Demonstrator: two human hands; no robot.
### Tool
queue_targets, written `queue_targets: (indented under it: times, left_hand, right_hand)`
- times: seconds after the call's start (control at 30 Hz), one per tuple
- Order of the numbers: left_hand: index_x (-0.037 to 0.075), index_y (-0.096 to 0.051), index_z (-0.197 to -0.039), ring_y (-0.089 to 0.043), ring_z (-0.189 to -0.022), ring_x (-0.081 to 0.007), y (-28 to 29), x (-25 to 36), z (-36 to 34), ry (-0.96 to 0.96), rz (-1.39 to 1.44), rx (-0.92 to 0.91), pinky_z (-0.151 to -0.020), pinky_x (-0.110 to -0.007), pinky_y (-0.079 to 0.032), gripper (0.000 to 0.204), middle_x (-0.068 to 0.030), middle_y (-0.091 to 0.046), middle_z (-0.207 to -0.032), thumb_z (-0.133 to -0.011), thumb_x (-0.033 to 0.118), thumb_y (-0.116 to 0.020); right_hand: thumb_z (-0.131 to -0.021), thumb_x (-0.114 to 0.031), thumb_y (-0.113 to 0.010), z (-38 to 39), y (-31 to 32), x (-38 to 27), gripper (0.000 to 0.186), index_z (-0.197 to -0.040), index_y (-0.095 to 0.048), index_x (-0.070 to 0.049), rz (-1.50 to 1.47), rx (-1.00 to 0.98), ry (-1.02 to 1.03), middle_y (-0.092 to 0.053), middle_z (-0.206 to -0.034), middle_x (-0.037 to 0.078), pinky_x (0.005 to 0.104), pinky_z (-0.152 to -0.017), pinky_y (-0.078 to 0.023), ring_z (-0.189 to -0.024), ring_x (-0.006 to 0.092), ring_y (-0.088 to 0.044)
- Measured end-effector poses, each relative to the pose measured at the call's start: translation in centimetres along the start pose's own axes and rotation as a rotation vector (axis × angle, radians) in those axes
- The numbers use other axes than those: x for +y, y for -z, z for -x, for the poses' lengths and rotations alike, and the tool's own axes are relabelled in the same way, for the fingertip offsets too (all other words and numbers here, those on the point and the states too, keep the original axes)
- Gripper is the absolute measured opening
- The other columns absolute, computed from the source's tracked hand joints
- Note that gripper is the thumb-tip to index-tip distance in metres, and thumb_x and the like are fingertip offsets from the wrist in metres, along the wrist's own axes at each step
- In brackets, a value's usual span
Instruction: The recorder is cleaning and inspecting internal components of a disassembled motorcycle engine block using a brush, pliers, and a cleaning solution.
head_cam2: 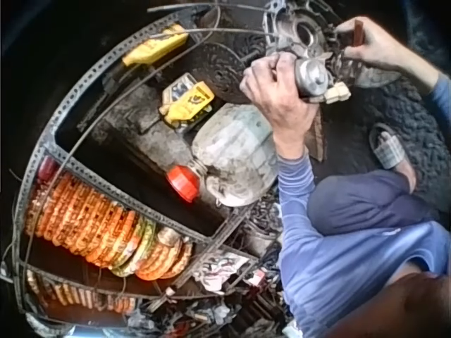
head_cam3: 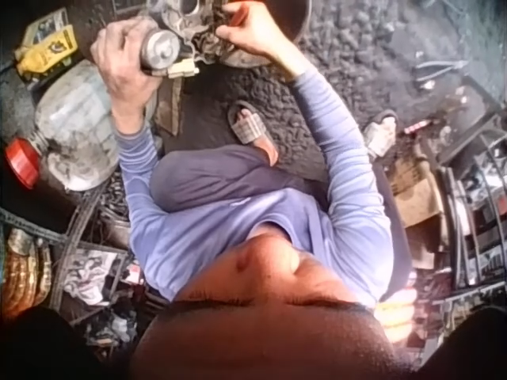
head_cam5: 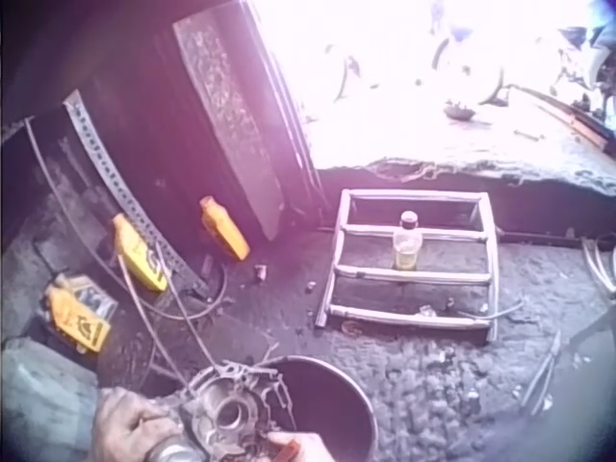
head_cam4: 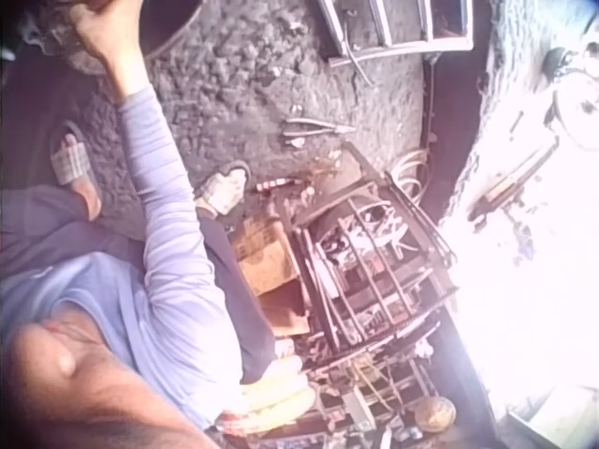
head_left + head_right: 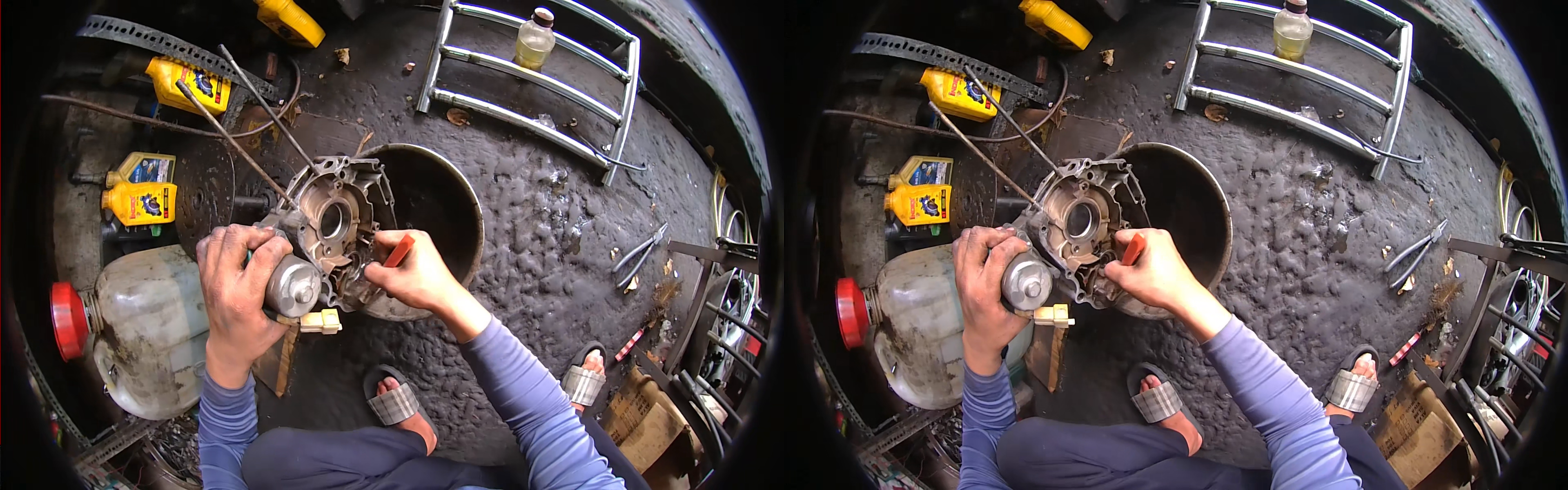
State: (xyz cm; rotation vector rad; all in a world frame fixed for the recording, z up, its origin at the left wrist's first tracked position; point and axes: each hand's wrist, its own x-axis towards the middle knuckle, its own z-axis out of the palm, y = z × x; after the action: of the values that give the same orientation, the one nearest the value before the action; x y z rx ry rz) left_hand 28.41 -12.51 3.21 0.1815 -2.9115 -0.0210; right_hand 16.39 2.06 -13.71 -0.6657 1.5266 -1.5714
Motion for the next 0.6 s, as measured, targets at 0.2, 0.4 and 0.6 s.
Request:
queue_targets:
  times: [0.2, 0.4, 0.6]
  left_hand:
    - [0.006, -0.064, -0.1, -0.057, -0.094, -0.0344, 0.0, 0.4, 0.1, -0.032, 0.002, 0.003, -0.085, -0.046, -0.041, 0.044, -0.0139, -0.059, -0.101, -0.061, 0.018, -0.079]
    - [0.006, -0.064, -0.1, -0.056, -0.094, -0.0341, 0.2, 0.5, 0.1, -0.009, 0.011, -0.004, -0.084, -0.046, -0.041, 0.044, -0.014, -0.059, -0.102, -0.06, 0.017, -0.079]
    - [0.007, -0.067, -0.103, -0.058, -0.096, -0.0323, 0.2, 0.0, 0.7, -0.003, 0.001, -0.002, -0.085, -0.046, -0.041, 0.05, -0.0115, -0.061, -0.103, -0.059, 0.023, -0.083]
  right_hand:
    - [-0.075, -0.007, -0.07, -0.7, -0.1, 0.9, 0.022, -0.073, -0.049, 0.002, 0.006, -0.029, 0.021, -0.043, -0.061, 0.005, 0.0334, -0.056, -0.04, -0.062, 0.0092, -0.044]
    - [-0.075, -0.007, -0.07, -0.8, -0.2, 1.1, 0.022, -0.074, -0.05, 0.003, -0.003, -0.064, 0.114, -0.048, -0.062, 0.008, 0.0339, -0.059, -0.043, -0.063, 0.011, -0.047]
    - [-0.074, -0.007, -0.07, -0.6, 0.2, 0.5, 0.023, -0.073, -0.049, 0.003, -0.011, -0.115, 0.116, -0.048, -0.063, 0.01, 0.0339, -0.06, -0.044, -0.062, 0.0125, -0.048]
